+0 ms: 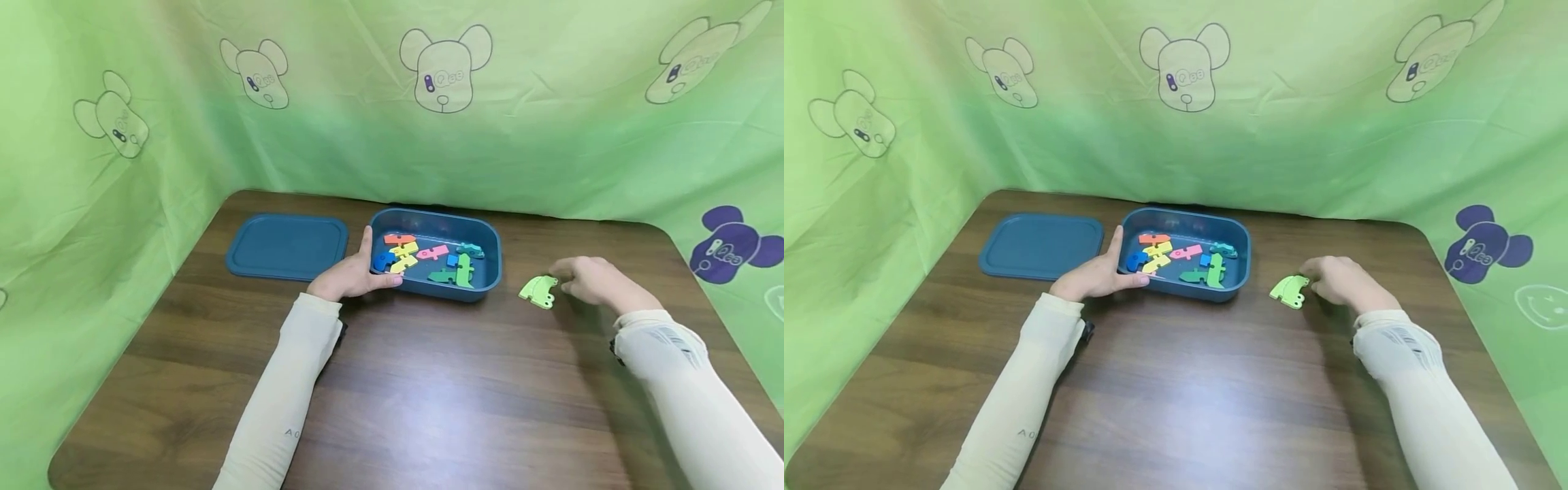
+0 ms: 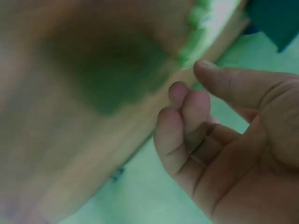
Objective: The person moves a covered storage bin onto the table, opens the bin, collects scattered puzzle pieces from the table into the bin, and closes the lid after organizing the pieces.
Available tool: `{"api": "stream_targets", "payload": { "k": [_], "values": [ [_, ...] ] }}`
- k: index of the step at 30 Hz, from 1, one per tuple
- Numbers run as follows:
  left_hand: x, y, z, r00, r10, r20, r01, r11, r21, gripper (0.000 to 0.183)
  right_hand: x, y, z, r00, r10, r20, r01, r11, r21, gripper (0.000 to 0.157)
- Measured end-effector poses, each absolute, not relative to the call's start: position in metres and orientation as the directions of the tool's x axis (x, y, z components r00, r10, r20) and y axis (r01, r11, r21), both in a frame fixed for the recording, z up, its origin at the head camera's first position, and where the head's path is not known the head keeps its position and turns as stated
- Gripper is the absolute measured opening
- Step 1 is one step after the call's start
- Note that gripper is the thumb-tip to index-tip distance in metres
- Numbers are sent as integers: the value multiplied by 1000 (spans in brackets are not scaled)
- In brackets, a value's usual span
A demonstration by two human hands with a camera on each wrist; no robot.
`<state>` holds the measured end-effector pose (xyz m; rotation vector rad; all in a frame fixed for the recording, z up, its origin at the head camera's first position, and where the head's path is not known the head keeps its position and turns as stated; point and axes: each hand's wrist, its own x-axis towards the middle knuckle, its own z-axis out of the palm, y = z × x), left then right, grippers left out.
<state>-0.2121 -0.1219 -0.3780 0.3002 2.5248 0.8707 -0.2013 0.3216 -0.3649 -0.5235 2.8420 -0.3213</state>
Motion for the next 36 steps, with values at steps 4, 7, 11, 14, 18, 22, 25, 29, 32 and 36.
{"api": "stream_targets", "payload": {
  "k": [4, 7, 11, 14, 18, 22, 25, 29, 32, 36],
  "values": [
    [-212, -121, -378, -875, 341, -344, 55, 775, 629, 127, -195, 329, -375, -917, -369, -153, -319, 907, -276, 29],
    [-211, -121, -379, -876, 349, -332, 63, 766, 639, 127, -191, 329, -380, -926, -354, -132, -311, 913, -265, 19],
    [-211, -122, -380, -875, 360, -324, 70, 756, 651, 126, -188, 328, -384, -937, -322, -135, -284, 928, -243, 17],
    [-212, -122, -381, -876, 362, -318, 74, 752, 655, 126, -185, 328, -385, -943, -309, -122, -275, 932, -234, 19],
    [-212, -122, -380, -875, 366, -316, 77, 750, 657, 126, -183, 330, -385, -950, -305, -74, -282, 933, -225, 19],
    [-212, -122, -378, -874, 370, -315, 79, 748, 660, 126, -183, 331, -381, -958, -285, -8, -276, 932, -235, 20],
    [-211, -122, -377, -875, 370, -314, 80, 747, 660, 126, -183, 330, -377, -967, -251, 41, -252, 931, -265, 20],
    [-211, -121, -377, -875, 369, -314, 78, 746, 661, 125, -183, 324, -372, -975, -203, 88, -221, 922, -317, 22],
    [-210, -121, -376, -877, 362, -316, 70, 747, 662, 124, -183, 317, -366, -977, -184, 104, -209, 914, -349, 23],
    [-211, -121, -377, -878, 359, -317, 68, 749, 659, 125, -183, 305, -359, -976, -173, 135, -212, 900, -380, 22]
  ]
}}
